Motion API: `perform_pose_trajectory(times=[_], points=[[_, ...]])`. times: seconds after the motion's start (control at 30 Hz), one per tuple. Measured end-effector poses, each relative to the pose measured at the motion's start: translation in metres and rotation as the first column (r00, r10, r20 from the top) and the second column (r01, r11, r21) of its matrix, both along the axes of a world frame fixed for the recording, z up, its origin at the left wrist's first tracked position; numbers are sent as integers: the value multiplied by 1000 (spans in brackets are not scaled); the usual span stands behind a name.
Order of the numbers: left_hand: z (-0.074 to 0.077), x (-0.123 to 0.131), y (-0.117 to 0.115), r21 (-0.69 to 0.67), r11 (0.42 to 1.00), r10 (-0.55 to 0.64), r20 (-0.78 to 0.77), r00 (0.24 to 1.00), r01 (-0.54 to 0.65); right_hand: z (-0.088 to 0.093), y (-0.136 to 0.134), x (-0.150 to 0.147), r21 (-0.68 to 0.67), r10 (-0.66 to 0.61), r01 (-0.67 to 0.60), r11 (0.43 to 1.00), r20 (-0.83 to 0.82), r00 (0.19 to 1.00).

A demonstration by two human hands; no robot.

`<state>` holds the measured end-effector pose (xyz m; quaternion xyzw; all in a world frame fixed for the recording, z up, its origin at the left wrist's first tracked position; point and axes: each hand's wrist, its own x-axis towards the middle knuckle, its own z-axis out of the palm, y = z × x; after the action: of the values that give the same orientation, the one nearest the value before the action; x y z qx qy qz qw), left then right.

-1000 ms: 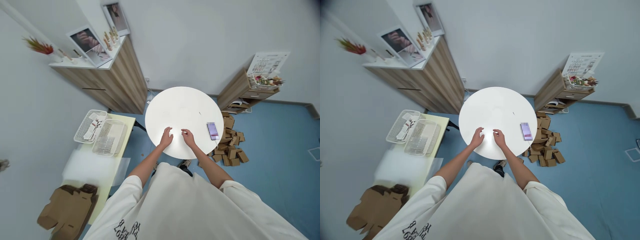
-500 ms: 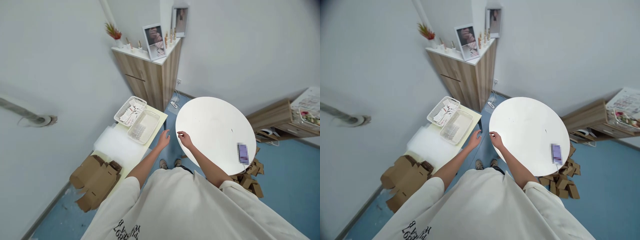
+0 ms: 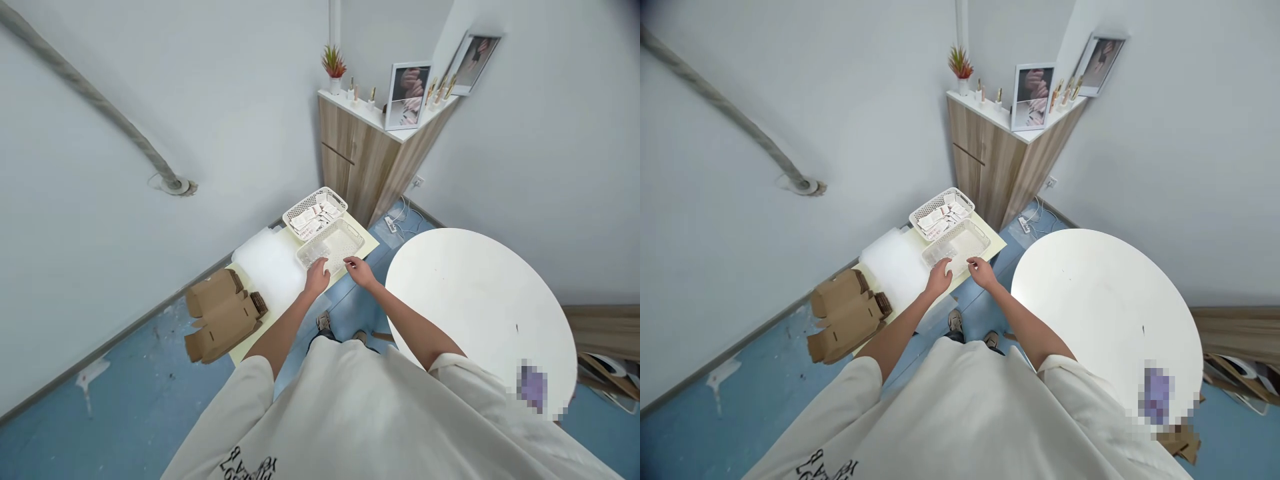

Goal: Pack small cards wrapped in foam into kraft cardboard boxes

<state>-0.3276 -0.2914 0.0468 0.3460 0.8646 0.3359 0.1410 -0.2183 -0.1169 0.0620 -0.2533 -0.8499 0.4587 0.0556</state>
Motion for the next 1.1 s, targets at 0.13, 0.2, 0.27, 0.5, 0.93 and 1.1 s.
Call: perform_pose_trajectory(times=[0.13,0.2,0.27,0.5,0.93,1.1], points=[[0,-40,-1,-166,985,-48,-62,997,37,-9,-4,-58,46,41,-48,998,151,988],[1,-57,3,-220,971,-109,-68,992,91,-21,-6,-86,54,31,-46,997,244,969],[1,-70,8,-258,955,-170,-57,984,149,-34,-8,-109,65,13,-35,997,310,951],[-11,-90,12,-302,908,-321,-54,945,291,-61,-16,-139,59,0,-25,998,385,923],[-13,-93,13,-178,944,-287,-30,957,277,-53,-8,-135,106,-140,116,988,268,953],[-15,-92,11,-144,954,-267,-14,964,262,-43,-2,-136,163,-219,185,969,222,950]])
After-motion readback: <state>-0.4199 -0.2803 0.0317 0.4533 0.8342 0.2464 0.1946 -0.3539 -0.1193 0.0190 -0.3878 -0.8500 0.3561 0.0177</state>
